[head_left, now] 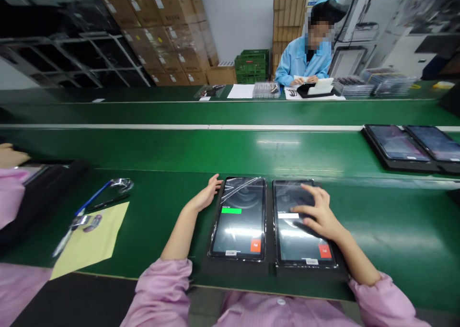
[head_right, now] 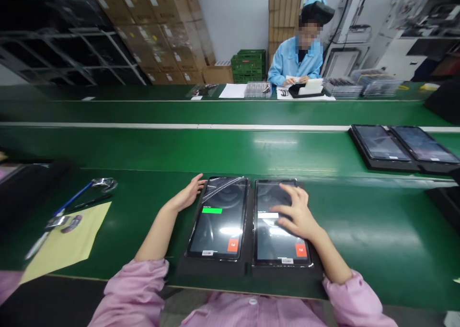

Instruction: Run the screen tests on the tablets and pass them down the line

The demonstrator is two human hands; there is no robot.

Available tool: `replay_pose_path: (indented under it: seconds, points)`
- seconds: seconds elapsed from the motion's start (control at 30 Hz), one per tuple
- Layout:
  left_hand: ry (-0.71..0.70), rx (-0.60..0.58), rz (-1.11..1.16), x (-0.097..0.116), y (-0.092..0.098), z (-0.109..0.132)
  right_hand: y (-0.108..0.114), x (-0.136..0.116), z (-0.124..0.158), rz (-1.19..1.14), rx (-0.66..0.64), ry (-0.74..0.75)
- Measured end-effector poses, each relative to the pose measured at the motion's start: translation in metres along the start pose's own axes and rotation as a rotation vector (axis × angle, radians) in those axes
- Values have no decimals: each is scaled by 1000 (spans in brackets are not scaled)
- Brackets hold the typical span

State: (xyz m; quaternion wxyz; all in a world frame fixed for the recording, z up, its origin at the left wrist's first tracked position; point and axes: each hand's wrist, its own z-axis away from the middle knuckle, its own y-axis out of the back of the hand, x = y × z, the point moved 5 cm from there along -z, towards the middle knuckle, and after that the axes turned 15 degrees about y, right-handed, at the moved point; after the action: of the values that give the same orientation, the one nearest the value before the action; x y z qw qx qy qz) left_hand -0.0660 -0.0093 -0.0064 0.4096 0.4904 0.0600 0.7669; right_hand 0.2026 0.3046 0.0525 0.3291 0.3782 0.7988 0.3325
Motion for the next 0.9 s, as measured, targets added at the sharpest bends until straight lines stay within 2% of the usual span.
replay_pose_path:
  seconds: [0.07, 0.17, 0.23, 0.33, 0.4, 0.47, 0.57, 0.67, 0.77, 0.83, 0.9]
  points:
    - [-18, 70, -46, 24, 3, 3, 8, 33, 1, -36, 165, -127]
    - [-270, 142, -191, 75, -12, 27, 8, 87, 10, -108, 421, -354]
    - [-485, 109, -378, 106, -40, 49, -2, 110, 16, -159, 485, -425]
    - [-658, 9, -685, 129, -91, 72, -14, 119, 21, -185, 481, -420]
    - [-719, -14, -830, 134, -113, 80, -17, 113, 23, -160, 419, -386]
    - [-744, -22, -901, 135, -121, 84, -17, 102, 22, -92, 299, -342]
    - [-752, -109, -927, 130, -116, 95, -12, 85, 18, 8, 137, -291]
    - [-772, -238, -896, 124, -104, 106, -7, 73, 13, -15, 116, -248]
    - [-758, -200, -870, 122, -94, 101, -5, 68, 10, -20, 137, -241]
    - [-728, -163, -873, 120, -94, 91, -6, 68, 9, 0, 101, -264]
    - [-705, -187, -871, 119, -96, 84, -8, 69, 9, -6, 70, -285]
